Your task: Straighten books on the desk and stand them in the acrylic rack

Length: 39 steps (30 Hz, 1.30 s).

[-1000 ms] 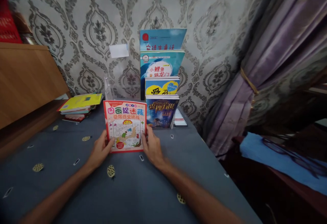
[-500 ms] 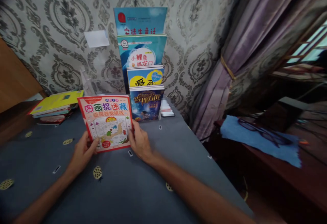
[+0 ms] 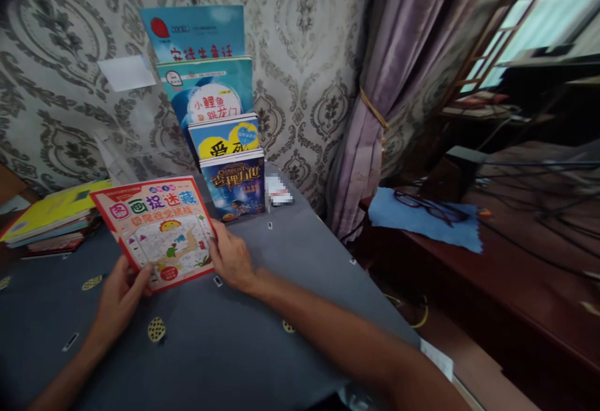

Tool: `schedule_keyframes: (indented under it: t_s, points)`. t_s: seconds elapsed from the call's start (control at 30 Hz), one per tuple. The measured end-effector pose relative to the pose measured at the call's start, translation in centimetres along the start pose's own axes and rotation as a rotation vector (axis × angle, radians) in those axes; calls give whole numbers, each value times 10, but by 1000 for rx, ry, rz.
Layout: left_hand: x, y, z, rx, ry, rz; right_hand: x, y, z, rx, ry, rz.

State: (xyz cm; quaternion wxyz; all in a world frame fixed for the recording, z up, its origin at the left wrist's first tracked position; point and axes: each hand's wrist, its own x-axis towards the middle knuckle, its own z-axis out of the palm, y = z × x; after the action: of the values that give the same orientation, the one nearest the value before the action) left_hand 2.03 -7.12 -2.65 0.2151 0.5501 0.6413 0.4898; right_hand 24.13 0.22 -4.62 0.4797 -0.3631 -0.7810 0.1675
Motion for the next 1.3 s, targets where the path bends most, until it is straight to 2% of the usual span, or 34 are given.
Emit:
schedule_keyframes:
  t_s: [0.5,0.77,1.3]
  points:
    - [1,5,1,-3,41,-26,2,-2,-4,-2,-87,23]
    - [3,1,-1,8,41,-33,3,-1,-5,23,-90,-3]
    - [0,11,1,-10,14,-1,1,-1,-3,6,-43,6]
